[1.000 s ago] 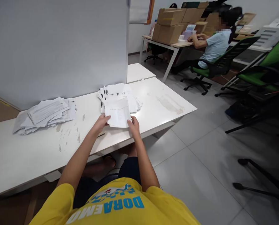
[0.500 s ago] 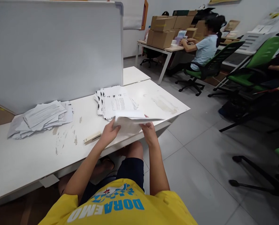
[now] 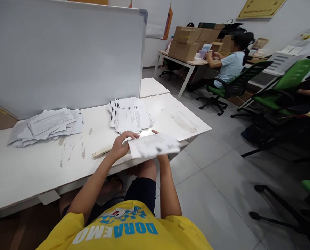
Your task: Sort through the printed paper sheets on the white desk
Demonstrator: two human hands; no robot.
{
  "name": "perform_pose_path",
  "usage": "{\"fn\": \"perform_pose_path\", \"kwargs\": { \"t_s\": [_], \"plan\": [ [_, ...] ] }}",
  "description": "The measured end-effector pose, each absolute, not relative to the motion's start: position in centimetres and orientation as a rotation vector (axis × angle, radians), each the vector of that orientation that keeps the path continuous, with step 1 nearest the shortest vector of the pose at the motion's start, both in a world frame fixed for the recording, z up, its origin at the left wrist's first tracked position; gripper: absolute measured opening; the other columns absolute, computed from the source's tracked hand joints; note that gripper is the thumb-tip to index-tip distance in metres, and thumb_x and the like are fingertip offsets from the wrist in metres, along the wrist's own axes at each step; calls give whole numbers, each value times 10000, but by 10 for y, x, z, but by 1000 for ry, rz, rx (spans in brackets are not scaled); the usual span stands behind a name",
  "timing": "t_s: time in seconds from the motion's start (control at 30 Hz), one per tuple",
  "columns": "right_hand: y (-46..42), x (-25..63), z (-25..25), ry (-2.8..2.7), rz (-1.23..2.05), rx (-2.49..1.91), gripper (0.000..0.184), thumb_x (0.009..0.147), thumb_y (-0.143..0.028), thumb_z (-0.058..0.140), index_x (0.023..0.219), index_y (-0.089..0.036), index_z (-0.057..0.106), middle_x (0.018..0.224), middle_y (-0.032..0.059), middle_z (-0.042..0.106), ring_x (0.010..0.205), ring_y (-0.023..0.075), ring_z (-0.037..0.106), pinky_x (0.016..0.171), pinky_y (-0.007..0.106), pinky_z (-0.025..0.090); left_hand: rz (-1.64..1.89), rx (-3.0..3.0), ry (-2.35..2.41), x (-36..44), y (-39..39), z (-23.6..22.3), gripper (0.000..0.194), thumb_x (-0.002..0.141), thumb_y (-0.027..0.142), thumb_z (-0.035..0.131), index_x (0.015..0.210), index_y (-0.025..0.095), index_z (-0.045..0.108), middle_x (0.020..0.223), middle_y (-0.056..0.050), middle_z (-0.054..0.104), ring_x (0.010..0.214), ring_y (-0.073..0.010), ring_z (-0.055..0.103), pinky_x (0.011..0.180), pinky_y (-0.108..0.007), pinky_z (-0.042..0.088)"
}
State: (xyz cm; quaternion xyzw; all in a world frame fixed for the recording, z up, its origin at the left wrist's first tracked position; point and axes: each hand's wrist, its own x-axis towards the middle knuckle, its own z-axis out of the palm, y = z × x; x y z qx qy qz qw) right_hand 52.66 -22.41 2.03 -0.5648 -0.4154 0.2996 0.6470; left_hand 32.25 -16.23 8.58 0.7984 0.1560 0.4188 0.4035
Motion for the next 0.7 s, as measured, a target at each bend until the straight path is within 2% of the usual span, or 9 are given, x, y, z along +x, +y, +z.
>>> {"fn": "perform_pose_path", "kwargs": {
  "t_s": [0.07,0.17,0.27,0.37,0.5,0.7],
  "plan": [
    [-230,527,20,-1046,720,-1227,550,729,-365,652,1260,-234,594,898,78,693,746,227,626,737,407,511,1073,2031,390,322,-165,82,188,867,226,592,1053,203,601,1121,-81,697,1082,-220,651,941,-371,501],
    [-231,525,18,-1068,748,-1144,516,713,-288,686,1221,-251,605,934,72,678,757,222,617,742,397,504,1061,2020,479,323,-164,76,255,844,248,639,1095,210,617,1111,-71,695,1021,-209,665,887,-345,518],
    [-224,519,11,-1017,700,-1207,410,753,-313,668,1153,-242,619,1002,55,660,906,227,613,866,401,495,1117,1904,589,325,-158,68,213,838,298,639,1028,204,650,1037,-67,711,951,-217,679,832,-337,532],
    [-216,507,1,-919,655,-1227,389,776,-344,660,1147,-250,593,1136,39,633,1072,210,582,985,391,450,1221,1751,751,329,-150,59,240,860,362,605,1010,188,677,969,-84,732,919,-248,687,806,-365,540],
    [-210,486,-11,-615,732,-1077,428,756,-354,684,1157,-254,571,1188,17,639,1120,169,585,1027,356,432,1364,1506,859,332,-144,52,361,827,450,664,1033,154,685,1016,-115,737,1004,-280,679,894,-403,526],
    [-214,450,-8,-215,1014,-690,256,814,-420,660,980,-229,623,1066,17,722,1073,163,652,975,337,503,1605,1064,834,338,-144,64,511,782,497,730,1159,164,638,1133,-120,703,1149,-261,630,1005,-381,492]
  ]
}}
